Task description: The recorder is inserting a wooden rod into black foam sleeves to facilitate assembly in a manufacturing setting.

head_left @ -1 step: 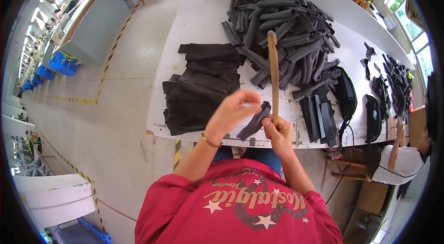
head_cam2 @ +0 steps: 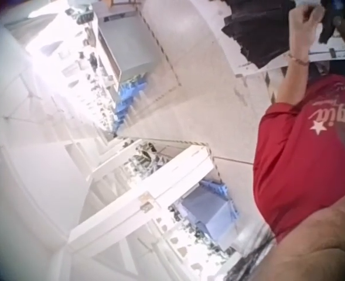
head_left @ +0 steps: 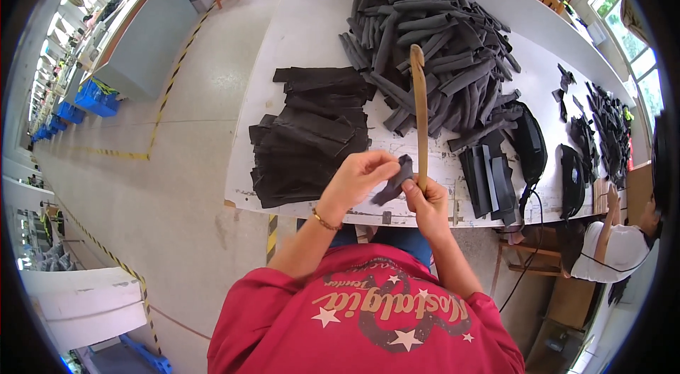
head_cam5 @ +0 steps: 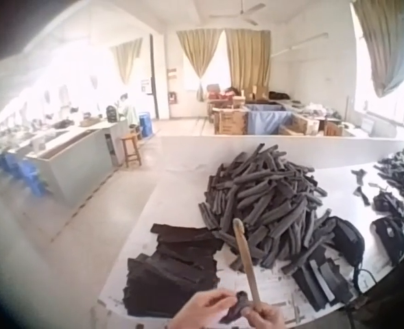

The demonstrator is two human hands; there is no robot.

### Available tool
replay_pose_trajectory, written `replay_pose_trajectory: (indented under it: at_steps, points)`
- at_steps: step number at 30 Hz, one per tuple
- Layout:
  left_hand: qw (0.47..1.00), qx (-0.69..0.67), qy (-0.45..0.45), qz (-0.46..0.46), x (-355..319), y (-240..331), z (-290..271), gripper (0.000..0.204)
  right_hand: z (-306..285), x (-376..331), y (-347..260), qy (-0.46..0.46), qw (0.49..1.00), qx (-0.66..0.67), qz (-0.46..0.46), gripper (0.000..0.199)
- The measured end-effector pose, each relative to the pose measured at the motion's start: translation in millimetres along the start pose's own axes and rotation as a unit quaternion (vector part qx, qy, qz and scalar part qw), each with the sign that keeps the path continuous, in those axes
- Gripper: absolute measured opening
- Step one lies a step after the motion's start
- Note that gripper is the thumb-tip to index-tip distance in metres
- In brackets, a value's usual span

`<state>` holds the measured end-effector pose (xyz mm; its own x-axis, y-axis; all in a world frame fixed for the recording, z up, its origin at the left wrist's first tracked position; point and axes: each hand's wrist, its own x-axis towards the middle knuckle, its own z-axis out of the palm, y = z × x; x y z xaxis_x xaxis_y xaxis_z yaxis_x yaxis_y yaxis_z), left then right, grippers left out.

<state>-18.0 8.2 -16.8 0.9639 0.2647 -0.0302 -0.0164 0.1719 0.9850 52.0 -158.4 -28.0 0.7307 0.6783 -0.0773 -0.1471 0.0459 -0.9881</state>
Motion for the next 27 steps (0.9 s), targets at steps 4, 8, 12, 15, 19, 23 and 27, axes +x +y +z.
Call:
replay_pose_trajectory:
  at_steps: [4,8,12,15,19,23,27]
  points:
    - [0.993,-0.062,0.102,0.012,-7,-6,5,0.017,0,6,-14,0.049,0.999,-0.015,0.009,0.014]
    - [0.994,0.01,0.092,0.05,-3,-17,14,0.016,-3,17,-16,0.011,0.998,0.056,0.017,0.012]
    - [0.976,-0.145,0.157,0.04,0,-25,27,0.021,-7,23,-2,-0.006,0.988,0.146,0.045,0.008]
    - [0.974,-0.137,0.178,0.023,1,-34,31,0.027,-5,22,6,-0.007,0.969,0.237,0.069,0.008]
    - [0.977,-0.097,0.181,0.062,-3,-35,32,0.023,0,23,8,0.037,0.987,0.157,0.021,0.006]
    - [0.998,0.012,0.007,-0.057,-10,-26,27,0.013,-1,27,9,0.072,0.98,0.185,-0.021,0.008]
    - [0.996,-0.062,0.021,-0.055,-16,-37,30,0.012,-9,27,-3,0.004,0.981,0.191,0.026,0.017]
